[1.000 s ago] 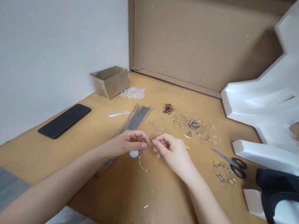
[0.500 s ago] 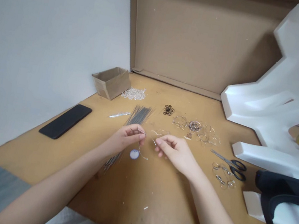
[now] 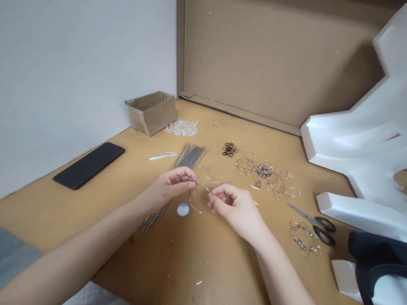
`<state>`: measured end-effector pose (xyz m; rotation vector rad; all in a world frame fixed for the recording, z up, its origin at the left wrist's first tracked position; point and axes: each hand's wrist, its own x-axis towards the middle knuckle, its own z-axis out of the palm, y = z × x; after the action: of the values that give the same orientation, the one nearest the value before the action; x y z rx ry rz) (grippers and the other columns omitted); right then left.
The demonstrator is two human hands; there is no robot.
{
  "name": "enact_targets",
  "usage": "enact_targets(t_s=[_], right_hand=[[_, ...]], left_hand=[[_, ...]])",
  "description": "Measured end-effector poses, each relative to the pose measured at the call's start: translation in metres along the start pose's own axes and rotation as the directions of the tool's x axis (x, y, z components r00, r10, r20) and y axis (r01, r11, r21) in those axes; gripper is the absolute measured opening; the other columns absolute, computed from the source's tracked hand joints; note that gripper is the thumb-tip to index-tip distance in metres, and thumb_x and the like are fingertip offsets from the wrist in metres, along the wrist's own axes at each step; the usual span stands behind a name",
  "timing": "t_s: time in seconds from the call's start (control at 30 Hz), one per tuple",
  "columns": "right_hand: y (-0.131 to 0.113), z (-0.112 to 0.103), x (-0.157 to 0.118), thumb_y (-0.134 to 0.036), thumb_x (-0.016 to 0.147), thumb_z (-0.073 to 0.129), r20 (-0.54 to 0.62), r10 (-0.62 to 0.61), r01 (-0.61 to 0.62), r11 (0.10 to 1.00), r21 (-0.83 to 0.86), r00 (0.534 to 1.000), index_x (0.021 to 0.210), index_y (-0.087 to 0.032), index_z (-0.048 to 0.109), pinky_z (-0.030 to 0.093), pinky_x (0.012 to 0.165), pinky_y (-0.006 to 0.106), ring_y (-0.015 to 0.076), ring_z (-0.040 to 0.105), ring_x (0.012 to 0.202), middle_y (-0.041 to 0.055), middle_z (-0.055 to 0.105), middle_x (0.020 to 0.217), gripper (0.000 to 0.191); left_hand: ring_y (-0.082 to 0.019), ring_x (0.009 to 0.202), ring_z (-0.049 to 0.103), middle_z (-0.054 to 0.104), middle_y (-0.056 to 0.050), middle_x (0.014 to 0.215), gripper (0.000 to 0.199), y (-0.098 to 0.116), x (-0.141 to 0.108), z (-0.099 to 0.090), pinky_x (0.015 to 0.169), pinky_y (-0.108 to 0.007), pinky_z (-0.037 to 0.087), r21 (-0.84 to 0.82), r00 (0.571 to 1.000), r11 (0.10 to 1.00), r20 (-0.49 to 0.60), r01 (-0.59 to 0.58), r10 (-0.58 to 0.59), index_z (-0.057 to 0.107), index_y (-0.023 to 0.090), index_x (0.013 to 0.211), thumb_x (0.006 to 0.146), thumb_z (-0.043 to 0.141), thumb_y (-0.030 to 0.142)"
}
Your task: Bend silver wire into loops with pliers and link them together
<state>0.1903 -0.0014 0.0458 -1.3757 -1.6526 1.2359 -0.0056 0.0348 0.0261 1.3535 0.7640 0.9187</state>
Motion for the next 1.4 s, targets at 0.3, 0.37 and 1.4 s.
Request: enact_targets(t_s=[0.3, 0.37, 1.4], right_hand=[[-0.004, 0.0, -0.002, -0.04, 0.076, 0.061, 0.023, 0.022, -0.022, 0.999, 0.026, 0.999, 0.081, -0.017, 0.064, 0.048, 0.066, 0.03, 0.0138, 0.062, 0.062, 0.0046, 0.068, 0.073, 0.023], [-0.004, 0.001, -0.002, -0.04, 0.077, 0.06, 0.025, 0.018, -0.018, 1.0, 0.025, 1.0, 0.08, -0.017, 0.064, 0.048, 0.066, 0.03, 0.0139, 0.062, 0.062, 0.0048, 0.068, 0.072, 0.023], [0.002, 0.01, 0.0, -0.036, 0.079, 0.057, 0.067, 0.043, -0.041, 0.998, -0.041, 0.997, 0.083, -0.017, 0.062, 0.043, 0.053, 0.023, 0.0114, 0.057, 0.053, 0.0005, 0.062, 0.061, 0.02]], left_hand=[[-0.009, 0.061, 0.054, 0.057, 0.002, 0.064, 0.022, 0.003, -0.002, 0.0, 0.065, -0.024, 0.041, 0.002, 1.0, 1.0, 0.014, 0.005, -0.005, 0.054, 0.015, 0.084, 0.075, 0.061, 0.033], [-0.009, 0.06, 0.053, 0.056, 0.002, 0.064, 0.023, 0.004, -0.002, 0.001, 0.063, -0.023, 0.041, 0.007, 1.0, 1.0, 0.016, 0.007, -0.007, 0.055, 0.014, 0.083, 0.075, 0.062, 0.034], [-0.004, 0.043, 0.041, 0.043, 0.006, 0.053, 0.026, 0.0, -0.004, 0.0, 0.042, -0.015, 0.032, 0.181, 0.997, 0.983, 0.067, 0.023, -0.035, 0.051, 0.015, 0.078, 0.078, 0.057, 0.04]])
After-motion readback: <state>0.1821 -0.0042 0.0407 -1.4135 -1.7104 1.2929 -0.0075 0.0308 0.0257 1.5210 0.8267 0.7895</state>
